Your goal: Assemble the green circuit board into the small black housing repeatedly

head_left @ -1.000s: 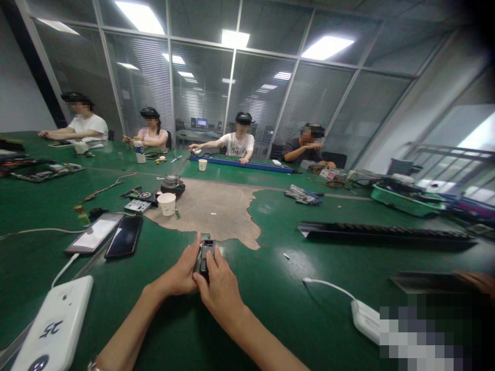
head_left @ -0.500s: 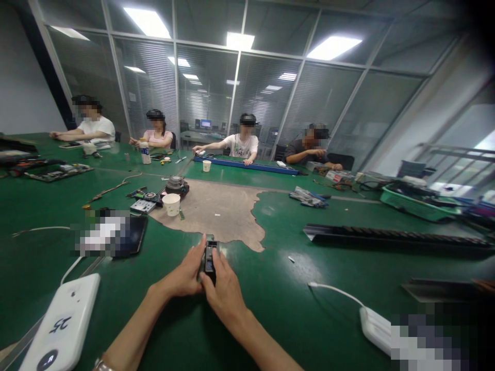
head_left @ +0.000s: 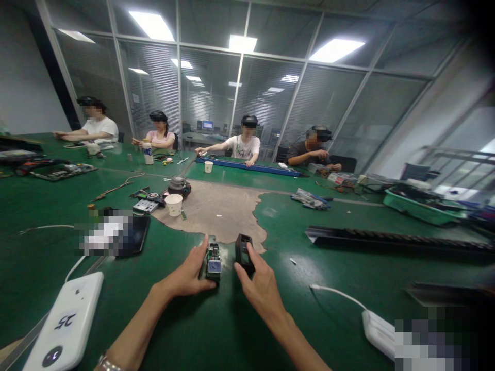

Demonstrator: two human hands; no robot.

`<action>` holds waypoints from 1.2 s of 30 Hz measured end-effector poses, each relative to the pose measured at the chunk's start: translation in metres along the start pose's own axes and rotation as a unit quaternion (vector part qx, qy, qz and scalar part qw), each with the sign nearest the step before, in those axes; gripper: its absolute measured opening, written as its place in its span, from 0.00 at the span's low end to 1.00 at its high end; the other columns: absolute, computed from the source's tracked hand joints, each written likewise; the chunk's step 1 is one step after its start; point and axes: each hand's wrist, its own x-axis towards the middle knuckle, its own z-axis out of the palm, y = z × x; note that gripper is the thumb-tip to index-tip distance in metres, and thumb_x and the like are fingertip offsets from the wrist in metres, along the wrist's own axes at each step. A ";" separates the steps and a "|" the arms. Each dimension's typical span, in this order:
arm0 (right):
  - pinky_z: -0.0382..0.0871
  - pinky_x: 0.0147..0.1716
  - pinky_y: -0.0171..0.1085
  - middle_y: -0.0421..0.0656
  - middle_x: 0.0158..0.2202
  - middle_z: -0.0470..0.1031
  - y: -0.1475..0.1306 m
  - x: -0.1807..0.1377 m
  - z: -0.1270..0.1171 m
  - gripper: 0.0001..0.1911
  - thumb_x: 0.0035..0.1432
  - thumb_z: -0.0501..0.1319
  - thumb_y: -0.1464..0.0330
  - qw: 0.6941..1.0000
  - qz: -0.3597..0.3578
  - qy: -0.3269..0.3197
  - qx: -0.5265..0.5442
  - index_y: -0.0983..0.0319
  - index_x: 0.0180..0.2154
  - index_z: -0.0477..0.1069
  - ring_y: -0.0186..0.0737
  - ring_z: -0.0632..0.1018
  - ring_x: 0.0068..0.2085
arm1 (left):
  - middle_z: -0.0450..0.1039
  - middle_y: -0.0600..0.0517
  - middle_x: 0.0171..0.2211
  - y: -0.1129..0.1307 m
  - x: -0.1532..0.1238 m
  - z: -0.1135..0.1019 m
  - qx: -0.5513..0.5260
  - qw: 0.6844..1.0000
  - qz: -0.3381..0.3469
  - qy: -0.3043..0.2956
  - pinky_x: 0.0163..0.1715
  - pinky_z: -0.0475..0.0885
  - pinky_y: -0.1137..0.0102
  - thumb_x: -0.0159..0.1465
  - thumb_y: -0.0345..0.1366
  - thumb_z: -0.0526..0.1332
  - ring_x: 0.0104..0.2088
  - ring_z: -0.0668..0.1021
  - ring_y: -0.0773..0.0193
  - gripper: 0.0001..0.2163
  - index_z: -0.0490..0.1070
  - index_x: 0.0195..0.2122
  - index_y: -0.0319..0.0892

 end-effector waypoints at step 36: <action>0.59 0.60 0.48 0.52 0.60 0.63 -0.038 -0.001 0.006 0.29 0.61 0.57 0.66 0.996 -0.034 0.002 0.087 0.66 0.62 0.58 0.47 0.65 0.60 | 0.42 0.39 0.67 -0.003 0.000 0.004 -0.046 0.998 0.011 0.033 0.62 0.49 0.49 0.52 0.38 0.69 0.65 0.53 0.45 0.58 0.16 0.65 0.46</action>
